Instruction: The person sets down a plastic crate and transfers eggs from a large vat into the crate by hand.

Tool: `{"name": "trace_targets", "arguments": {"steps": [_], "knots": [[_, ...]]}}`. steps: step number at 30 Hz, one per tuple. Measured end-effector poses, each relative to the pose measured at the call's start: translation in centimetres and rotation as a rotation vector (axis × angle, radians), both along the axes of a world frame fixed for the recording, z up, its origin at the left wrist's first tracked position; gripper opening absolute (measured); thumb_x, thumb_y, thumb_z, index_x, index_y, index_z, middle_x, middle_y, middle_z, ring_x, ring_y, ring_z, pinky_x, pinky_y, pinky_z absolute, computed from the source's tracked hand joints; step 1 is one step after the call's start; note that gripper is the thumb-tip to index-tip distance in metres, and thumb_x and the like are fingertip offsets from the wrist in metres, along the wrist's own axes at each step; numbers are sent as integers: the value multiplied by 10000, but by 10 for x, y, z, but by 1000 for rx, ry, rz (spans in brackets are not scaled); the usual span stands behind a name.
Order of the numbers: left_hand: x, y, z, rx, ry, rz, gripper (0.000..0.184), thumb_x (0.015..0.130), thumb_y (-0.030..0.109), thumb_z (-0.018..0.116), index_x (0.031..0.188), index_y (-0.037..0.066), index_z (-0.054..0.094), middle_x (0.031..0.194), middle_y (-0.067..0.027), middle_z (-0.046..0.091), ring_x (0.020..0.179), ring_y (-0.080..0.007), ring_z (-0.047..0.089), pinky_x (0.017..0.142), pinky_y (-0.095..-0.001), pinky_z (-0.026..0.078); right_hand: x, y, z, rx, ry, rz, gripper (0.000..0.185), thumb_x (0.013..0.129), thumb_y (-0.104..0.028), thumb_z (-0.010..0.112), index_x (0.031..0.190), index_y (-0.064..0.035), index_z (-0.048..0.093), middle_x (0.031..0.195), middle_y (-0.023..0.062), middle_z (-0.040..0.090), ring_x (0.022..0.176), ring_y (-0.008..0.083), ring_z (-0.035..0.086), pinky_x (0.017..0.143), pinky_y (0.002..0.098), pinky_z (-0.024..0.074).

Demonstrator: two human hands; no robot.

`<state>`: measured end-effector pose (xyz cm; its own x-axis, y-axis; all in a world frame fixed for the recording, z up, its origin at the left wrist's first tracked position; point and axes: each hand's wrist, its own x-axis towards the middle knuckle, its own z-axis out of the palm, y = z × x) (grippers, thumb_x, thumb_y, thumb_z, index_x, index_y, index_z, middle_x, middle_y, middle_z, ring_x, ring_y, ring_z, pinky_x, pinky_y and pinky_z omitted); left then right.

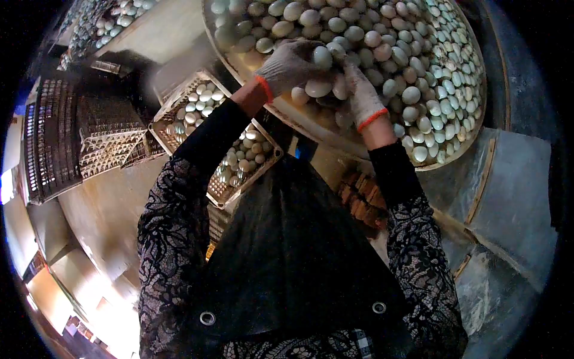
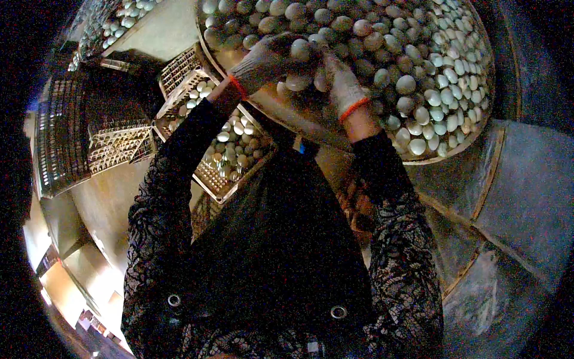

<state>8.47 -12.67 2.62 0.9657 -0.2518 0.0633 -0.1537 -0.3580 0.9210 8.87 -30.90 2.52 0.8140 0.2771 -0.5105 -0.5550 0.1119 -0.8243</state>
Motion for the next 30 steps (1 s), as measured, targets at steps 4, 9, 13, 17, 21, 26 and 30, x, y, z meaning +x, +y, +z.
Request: {"name": "trace_targets", "arguments": {"steps": [4, 9, 13, 17, 21, 26, 30], "knots": [[-2, 10, -4, -42, 94, 56, 611, 699, 308, 800, 1197, 10, 610, 1050, -117, 684, 938, -187, 646, 853, -314, 516, 14, 0, -19, 65, -78, 94, 601, 910, -435, 585, 1376, -81, 450, 1338, 60, 511, 1207, 219, 486, 1029, 346, 410], [-18, 39, 29, 64, -93, 169, 601, 712, 308, 805, 1202, 19, 609, 1070, -115, 679, 925, -191, 652, 835, -308, 525, 1, 27, 10, 146, -285, 179, 586, 904, -417, 600, 1369, -89, 458, 1328, 61, 518, 1207, 227, 495, 1026, 349, 423], [-71, 71, 83, -569, 106, 99, 519, 815, 115, 754, 1258, -22, 521, 1138, -98, 627, 1027, -163, 602, 858, -290, 516, -19, 70, 21, 242, -440, 302, 576, 900, -403, 613, 1363, -96, 464, 1321, 63, 523, 1208, 233, 502, 1024, 351, 432], [-135, 113, 75, -225, -48, 411, 547, 702, 204, 817, 1178, 25, 616, 1066, -103, 675, 934, -173, 648, 854, -298, 527, -48, 123, 16, 118, -501, 424, 575, 892, -386, 632, 1376, -135, 452, 1313, 47, 527, 1190, 239, 522, 1014, 341, 444], [-203, 135, 36, -205, -17, 607, 457, 705, 118, 807, 1107, 0, 627, 993, -71, 670, 917, -137, 639, 823, -291, 541, -108, 175, 5, 231, -32, 494, 388, 964, -345, 534, 1244, -82, 589, 1155, 19, 617, 1053, 144, 563, 913, 293, 462], [-263, 139, -82, -455, 338, 804, 515, 702, 73, 812, 1157, -2, 583, 1060, -73, 651, 942, -142, 631, 854, -289, 542, -143, 201, -118, 55, 360, 783, 447, 955, -399, 516, 1260, -75, 553, 1138, 61, 616, 1015, 154, 573, 824, 302, 492], [-295, 122, -168, -546, 500, 885, 618, 686, 81, 824, 1222, -12, 530, 1109, -87, 631, 1015, -178, 612, 892, -309, 524, -170, 182, -221, -29, 289, 876, 454, 941, -380, 546, 1263, -60, 549, 1195, 59, 587, 1096, 167, 532, 899, 294, 433]]}}
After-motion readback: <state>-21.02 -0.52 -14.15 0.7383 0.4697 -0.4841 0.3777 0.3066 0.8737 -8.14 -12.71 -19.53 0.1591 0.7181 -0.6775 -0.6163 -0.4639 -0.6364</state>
